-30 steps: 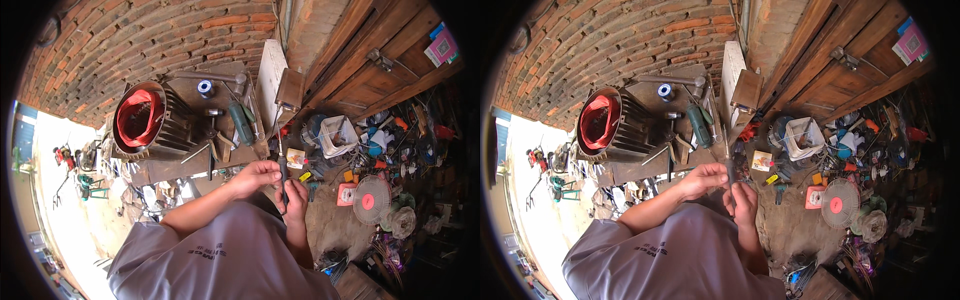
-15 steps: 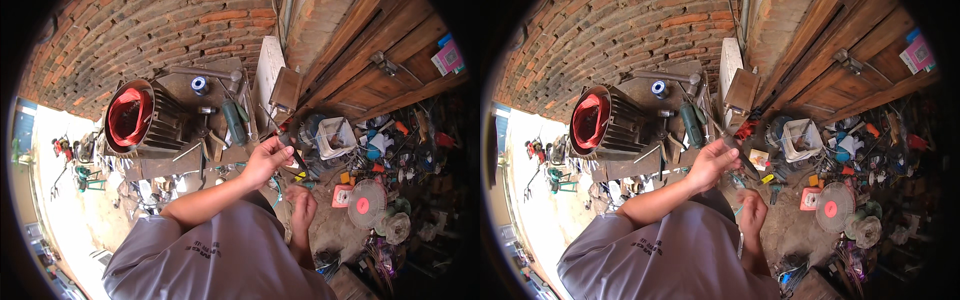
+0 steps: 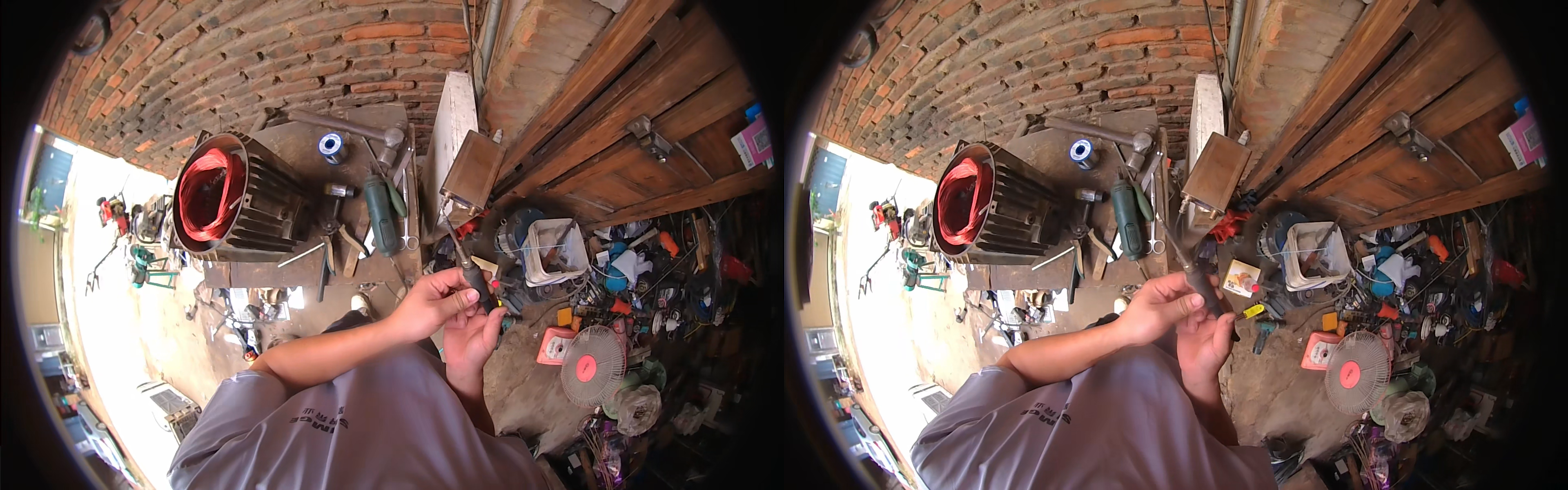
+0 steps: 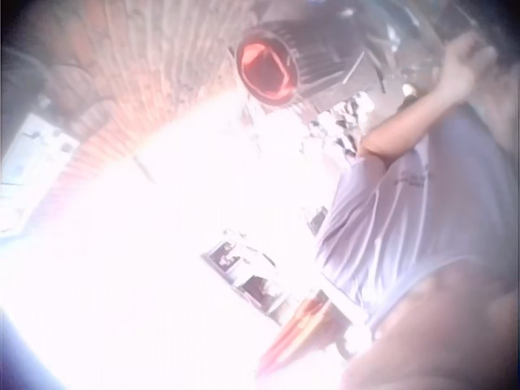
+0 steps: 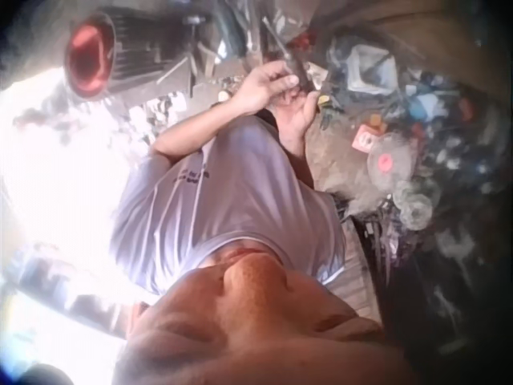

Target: The person uses a soldering iron and solder to join wires on a copper-wound stator. They then use pliers to cut and adjust the wires. The work is performed in a cluttered workshop with tools and parts visible around the workspace.

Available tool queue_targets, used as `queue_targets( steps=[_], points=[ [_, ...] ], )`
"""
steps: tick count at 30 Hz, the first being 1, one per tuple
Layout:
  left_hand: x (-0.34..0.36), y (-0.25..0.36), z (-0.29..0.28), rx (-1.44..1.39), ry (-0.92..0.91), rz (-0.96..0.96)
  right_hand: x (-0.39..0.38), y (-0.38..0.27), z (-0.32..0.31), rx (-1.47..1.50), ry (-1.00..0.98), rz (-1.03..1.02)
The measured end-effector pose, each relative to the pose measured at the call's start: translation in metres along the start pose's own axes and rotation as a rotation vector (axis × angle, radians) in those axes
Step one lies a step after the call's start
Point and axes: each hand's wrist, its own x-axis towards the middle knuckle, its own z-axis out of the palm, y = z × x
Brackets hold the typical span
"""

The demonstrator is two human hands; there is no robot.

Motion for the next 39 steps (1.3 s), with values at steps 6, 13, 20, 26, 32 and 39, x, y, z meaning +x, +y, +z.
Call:
queue_targets(
  steps=[6, 13, 20, 26, 32, 39],
  points=[
    [0.011, 0.009, -0.030, 0.606, 0.054, 0.323, 0.023, -0.013, -0.025, 0.193, -0.021, 0.052],
    [0.109, 0.118, -0.264, 1.355, 0.985, 0.037, 0.032, -0.093, -0.057, 0.435, -0.109, -0.104],
    [0.167, 0.124, -0.319, 1.607, 0.847, -0.389, 0.003, -0.100, -0.071, 0.254, -0.037, -0.189],
    [0.139, 0.148, -0.254, 1.438, 1.060, -0.101, 0.009, -0.086, -0.056, 0.098, 0.039, -0.361],
    [0.028, 0.151, -0.138, 0.970, 0.596, 0.573, 0.059, -0.052, -0.005, -0.328, -0.425, -0.513],
    [-0.079, 0.127, -0.071, 1.364, 0.536, 0.965, 0.070, 0.007, 0.113, -0.728, -0.795, -0.528]
  ],
)
